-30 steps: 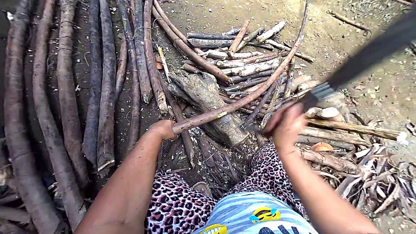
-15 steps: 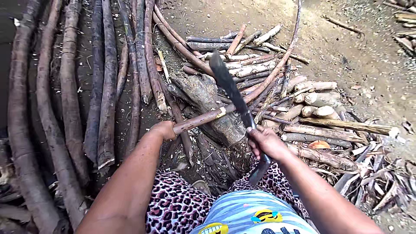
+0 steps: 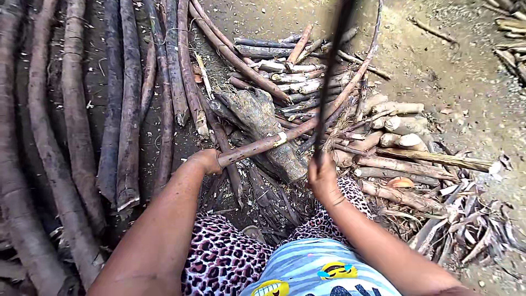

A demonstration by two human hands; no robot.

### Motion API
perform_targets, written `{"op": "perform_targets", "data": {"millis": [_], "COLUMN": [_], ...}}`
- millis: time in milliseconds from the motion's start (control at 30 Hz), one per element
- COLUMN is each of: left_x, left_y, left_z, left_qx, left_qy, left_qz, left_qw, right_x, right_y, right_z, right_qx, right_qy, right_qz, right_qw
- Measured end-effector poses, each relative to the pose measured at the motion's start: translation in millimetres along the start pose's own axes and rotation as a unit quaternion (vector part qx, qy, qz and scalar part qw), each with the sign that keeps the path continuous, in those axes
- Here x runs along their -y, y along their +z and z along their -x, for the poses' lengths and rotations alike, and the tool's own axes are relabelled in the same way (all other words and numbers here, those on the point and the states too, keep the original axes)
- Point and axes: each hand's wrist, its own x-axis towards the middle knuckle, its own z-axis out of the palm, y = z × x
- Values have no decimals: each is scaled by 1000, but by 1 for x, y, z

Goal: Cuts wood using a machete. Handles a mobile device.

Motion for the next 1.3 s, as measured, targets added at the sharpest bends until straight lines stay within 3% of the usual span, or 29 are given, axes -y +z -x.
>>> {"op": "perform_targets", "data": {"millis": [67, 133, 300, 400, 533, 633, 767, 900, 1033, 1067, 1100, 1167, 1200, 1233, 1300], "left_x": [2, 4, -2, -15, -26, -33, -31, -27, -27, -27, -28, -26, -26, -26, -21], "left_y": [6, 8, 15, 17, 19, 21, 26, 30, 29, 28, 28, 28, 27, 26, 28], "left_z": [2, -1, 11, 16, 13, 18, 17, 11, 10, 11, 12, 10, 8, 6, 5], "left_qx": [-4, -21, -89, -81, -79, -86, -118, -118, -118, -115, -114, -111, -108, -104, -91], "left_qy": [10, 12, -48, -92, -136, -158, -174, -161, -157, -154, -152, -152, -154, -155, -150], "left_qz": [4, 6, 2, -27, -47, -41, -20, -32, -34, -27, -24, -33, -40, -44, -34], "left_qw": [1000, 1000, 995, 992, 986, 983, 978, 979, 980, 981, 982, 981, 981, 981, 984], "right_x": [-31, -26, -25, -30, -38, -37, -24, 0, 29, 34, 32, 5, -18, -40, -60], "right_y": [36, 37, 24, 38, 57, 43, -22, -110, -163, -161, -148, -85, -40, 1, 51], "right_z": [13, 6, 5, 11, 17, 12, 1, -24, -70, -79, -80, -52, -27, -3, 22], "right_qx": [248, 313, 261, 236, 263, 256, 194, 27, -177, -218, -242, -188, -93, 36, 242], "right_qy": [193, 252, 313, 277, 311, 317, 252, 59, -195, -222, -215, -100, -4, 98, 272], "right_qz": [71, 47, -285, -337, -414, -419, -424, -488, -541, -544, -524, -429, -367, -314, -284], "right_qw": [947, 915, 867, 868, 814, 811, 848, 871, 799, 779, 788, 878, 926, 944, 887]}}
